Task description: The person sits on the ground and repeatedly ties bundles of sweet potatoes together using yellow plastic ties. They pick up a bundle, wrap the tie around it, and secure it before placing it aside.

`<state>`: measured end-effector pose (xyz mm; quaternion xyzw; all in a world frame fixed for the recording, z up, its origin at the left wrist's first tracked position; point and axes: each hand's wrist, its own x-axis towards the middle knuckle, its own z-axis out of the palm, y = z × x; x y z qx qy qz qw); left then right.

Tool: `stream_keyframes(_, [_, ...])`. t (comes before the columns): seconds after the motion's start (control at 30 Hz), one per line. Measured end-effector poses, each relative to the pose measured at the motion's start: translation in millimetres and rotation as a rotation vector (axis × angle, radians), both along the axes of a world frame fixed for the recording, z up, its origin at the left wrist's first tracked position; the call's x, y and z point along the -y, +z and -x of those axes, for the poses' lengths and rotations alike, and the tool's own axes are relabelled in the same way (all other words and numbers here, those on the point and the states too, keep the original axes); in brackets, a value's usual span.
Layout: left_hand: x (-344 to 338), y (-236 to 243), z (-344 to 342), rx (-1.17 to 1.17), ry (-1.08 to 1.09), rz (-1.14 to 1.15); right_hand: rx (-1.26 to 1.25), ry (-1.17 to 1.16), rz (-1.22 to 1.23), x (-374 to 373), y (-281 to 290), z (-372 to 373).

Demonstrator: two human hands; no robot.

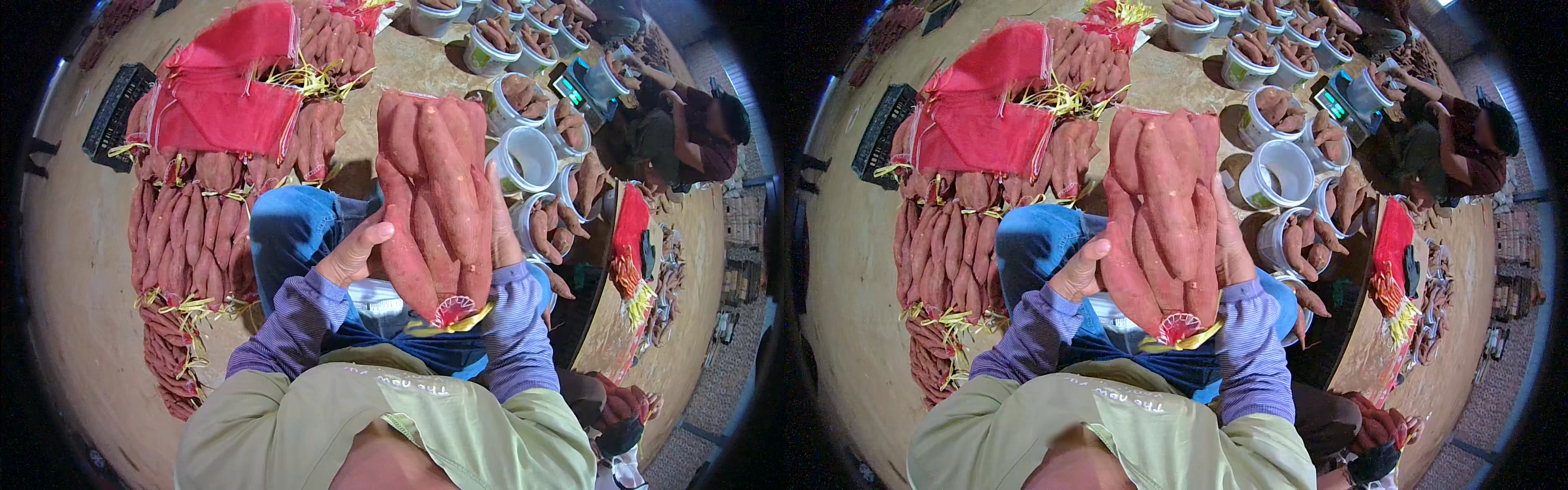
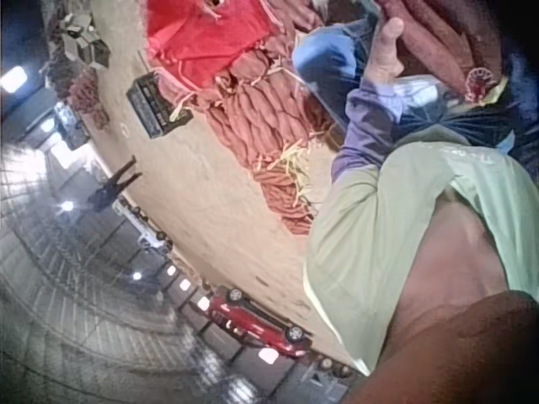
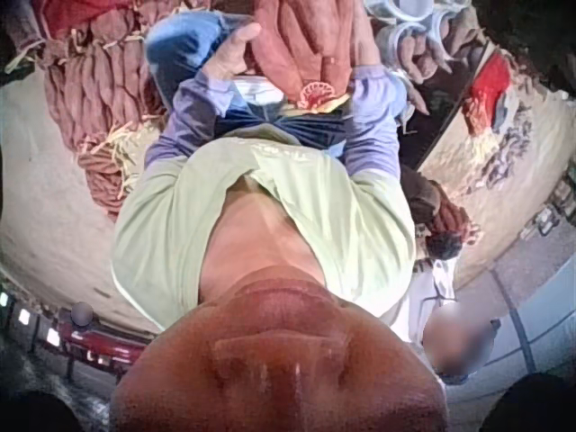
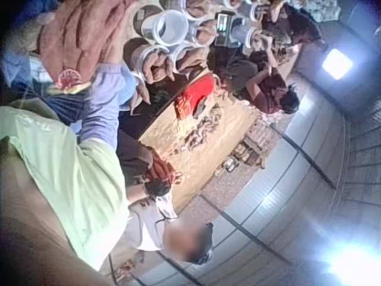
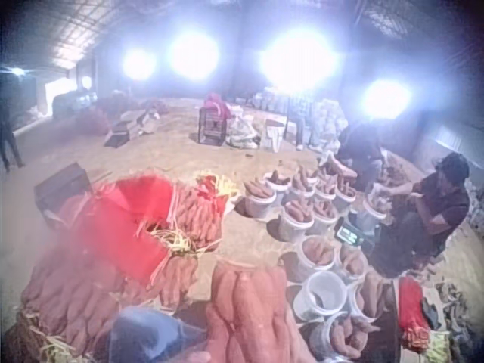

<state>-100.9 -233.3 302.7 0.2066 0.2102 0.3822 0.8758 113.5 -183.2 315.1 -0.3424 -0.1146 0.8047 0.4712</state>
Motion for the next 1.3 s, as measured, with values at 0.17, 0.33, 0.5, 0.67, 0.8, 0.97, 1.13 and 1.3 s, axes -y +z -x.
stream_keyframes(0.17, [-10.1,14.4,-9.9,-0.204,0.11,-0.096,-0.01,-0.108,-0.131,16.7,-9.6,5.9])
stream_keyframes(0.33, [-24.5,41.3,-12.6,-0.082,0.295,-0.144,0.499,-0.145,-0.526,11.3,33.4,22.1])
stream_keyframes(0.5, [-57.1,126.0,-5.3,-0.308,0.531,-0.606,0.806,-0.569,-0.59,15.5,81.3,8.3])
stream_keyframes(0.67, [-53.3,138.2,37.6,-0.613,0.556,-0.635,0.526,-0.659,-0.486,1.0,110.2,79.5])
stream_keyframes(0.8, [-35.7,126.0,77.4,-0.851,0.667,-0.677,0.528,-0.595,-0.286,1.3,79.0,131.3])
stream_keyframes(0.97, [-41.5,24.5,140.5,-0.878,0.729,-0.532,0.327,-0.12,-0.215,-14.5,1.6,172.0])
stream_keyframes(1.13, [-14.9,-11.5,224.2,-0.679,0.533,-0.322,0.172,0.247,0.022,-13.4,-22.7,262.4])
stream_keyframes(1.3, [-10.7,-59.2,283.5,-0.986,0.368,-0.396,0.01,0.353,0.285,-3.2,-94.0,300.7])
